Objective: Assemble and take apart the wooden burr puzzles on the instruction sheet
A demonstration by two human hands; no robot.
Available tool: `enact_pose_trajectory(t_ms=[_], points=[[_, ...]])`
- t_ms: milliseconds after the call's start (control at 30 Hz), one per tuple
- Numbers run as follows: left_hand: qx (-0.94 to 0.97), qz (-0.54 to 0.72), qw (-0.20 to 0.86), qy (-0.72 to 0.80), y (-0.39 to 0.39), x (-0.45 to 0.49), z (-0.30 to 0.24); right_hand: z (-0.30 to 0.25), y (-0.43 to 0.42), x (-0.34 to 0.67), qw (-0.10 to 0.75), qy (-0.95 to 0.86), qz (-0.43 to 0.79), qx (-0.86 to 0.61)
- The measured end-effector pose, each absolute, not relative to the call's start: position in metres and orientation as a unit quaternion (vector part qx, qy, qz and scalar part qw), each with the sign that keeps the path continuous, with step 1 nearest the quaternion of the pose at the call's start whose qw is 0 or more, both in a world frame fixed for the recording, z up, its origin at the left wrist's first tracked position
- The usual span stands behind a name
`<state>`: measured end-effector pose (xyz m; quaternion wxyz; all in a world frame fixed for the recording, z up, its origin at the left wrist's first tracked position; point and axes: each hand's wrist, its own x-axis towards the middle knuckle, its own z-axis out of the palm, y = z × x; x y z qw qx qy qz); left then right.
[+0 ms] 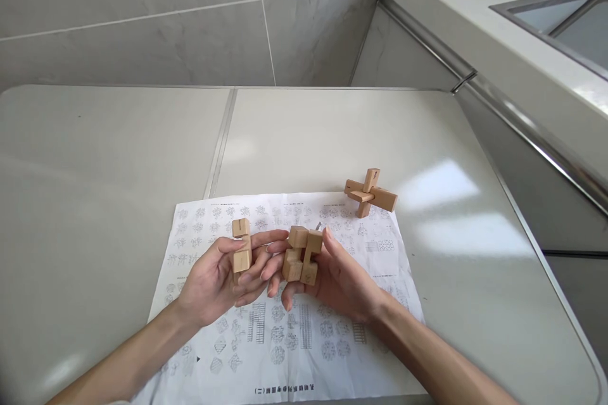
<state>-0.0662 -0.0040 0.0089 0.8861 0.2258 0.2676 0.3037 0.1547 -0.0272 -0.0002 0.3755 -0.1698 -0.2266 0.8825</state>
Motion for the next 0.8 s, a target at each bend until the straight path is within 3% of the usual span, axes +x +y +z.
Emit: enact_pose_trajectory(t_ms=[467, 800], points=[[0.312, 0.328, 0.854, 0.258, -0.009, -0.068, 0.008, -0.005, -0.032, 0.157, 0.35, -0.309, 0.852, -0.238], [0.573, 0.299, 0.674, 0.357, -0.027, -0.063, 0.015, 0.009, -0.04, 0.155, 0.316, -0.529, 0.704, -0.353]])
